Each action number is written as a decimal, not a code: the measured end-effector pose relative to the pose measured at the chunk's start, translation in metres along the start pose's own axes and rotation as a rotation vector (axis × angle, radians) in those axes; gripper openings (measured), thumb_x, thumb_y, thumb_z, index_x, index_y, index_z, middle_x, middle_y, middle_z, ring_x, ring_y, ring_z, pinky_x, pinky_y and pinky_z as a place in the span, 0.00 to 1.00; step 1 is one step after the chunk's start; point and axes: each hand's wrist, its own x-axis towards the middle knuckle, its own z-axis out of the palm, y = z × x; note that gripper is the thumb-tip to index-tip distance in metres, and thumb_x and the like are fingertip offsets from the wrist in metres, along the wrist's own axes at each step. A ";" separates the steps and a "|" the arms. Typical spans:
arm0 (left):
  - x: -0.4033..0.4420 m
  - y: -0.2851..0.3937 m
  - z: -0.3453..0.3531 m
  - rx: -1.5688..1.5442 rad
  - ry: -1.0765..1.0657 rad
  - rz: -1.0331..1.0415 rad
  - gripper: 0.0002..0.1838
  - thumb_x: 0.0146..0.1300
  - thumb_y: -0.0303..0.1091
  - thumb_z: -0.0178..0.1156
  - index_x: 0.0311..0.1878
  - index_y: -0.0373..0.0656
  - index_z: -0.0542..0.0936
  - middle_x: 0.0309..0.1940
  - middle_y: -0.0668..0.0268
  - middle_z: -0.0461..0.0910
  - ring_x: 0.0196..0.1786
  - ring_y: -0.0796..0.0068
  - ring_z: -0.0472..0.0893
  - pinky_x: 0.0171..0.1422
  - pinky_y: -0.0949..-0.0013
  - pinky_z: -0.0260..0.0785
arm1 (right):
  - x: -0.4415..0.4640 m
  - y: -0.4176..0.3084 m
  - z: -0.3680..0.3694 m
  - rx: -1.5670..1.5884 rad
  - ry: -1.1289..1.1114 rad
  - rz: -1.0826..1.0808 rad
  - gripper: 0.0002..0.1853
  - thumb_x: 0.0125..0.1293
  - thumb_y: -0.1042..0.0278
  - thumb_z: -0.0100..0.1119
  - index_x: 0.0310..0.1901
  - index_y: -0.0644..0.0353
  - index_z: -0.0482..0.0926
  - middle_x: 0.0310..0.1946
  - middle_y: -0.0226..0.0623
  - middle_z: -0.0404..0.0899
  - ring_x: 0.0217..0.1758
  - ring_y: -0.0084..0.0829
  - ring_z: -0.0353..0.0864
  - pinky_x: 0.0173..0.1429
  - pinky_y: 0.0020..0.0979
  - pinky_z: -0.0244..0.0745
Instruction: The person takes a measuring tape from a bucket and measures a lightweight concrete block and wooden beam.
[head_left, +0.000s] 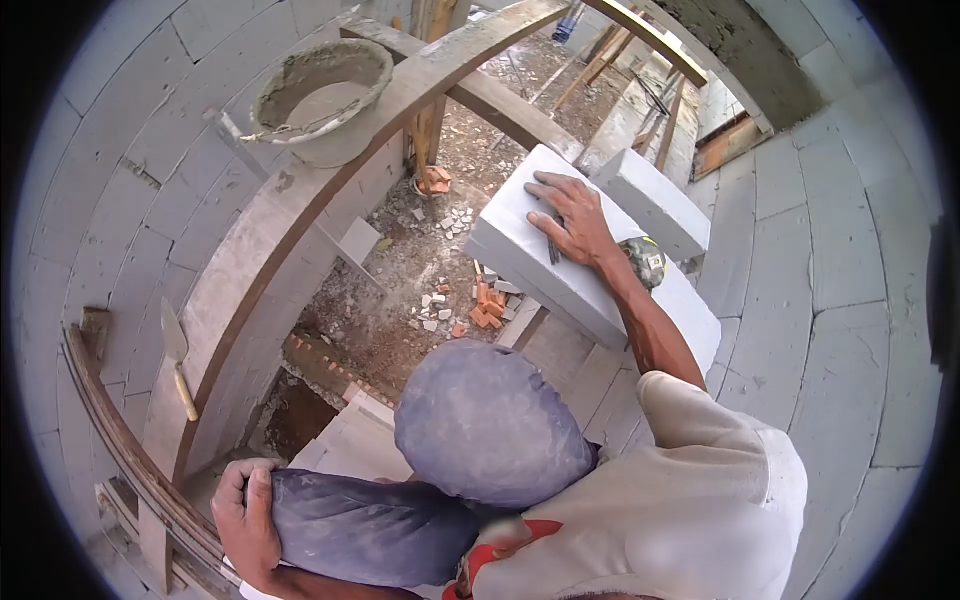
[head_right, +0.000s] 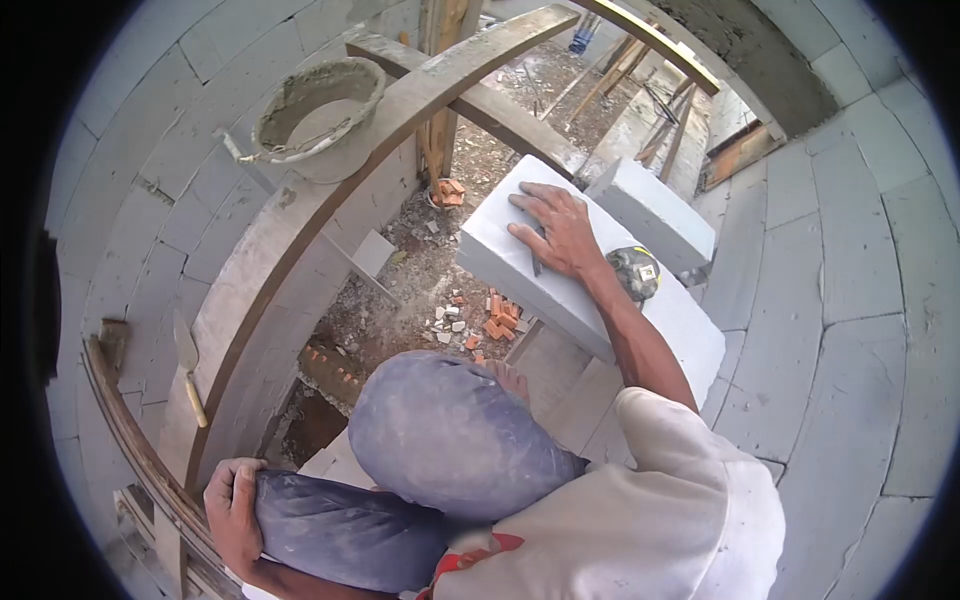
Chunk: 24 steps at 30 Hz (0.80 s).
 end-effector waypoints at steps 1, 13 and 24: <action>0.000 -0.001 0.000 -0.014 -0.006 0.001 0.16 0.78 0.38 0.60 0.45 0.33 0.86 0.39 0.57 0.88 0.45 0.66 0.84 0.57 0.65 0.73 | -0.001 0.001 0.002 -0.002 -0.007 0.013 0.28 0.78 0.43 0.60 0.73 0.46 0.80 0.79 0.36 0.72 0.81 0.43 0.68 0.80 0.54 0.60; 0.004 0.025 -0.003 0.098 -0.056 -0.216 0.25 0.76 0.50 0.60 0.59 0.37 0.87 0.54 0.49 0.88 0.56 0.52 0.84 0.66 0.53 0.72 | -0.004 0.007 0.011 0.060 0.050 0.050 0.29 0.77 0.36 0.59 0.68 0.45 0.84 0.77 0.33 0.74 0.81 0.41 0.67 0.80 0.52 0.60; 0.006 0.001 0.001 -0.021 -0.021 -0.075 0.16 0.77 0.39 0.61 0.45 0.34 0.87 0.39 0.59 0.88 0.44 0.71 0.83 0.56 0.66 0.74 | 0.000 -0.001 0.001 0.074 0.048 0.024 0.26 0.75 0.45 0.63 0.69 0.47 0.83 0.76 0.36 0.76 0.80 0.42 0.69 0.82 0.51 0.59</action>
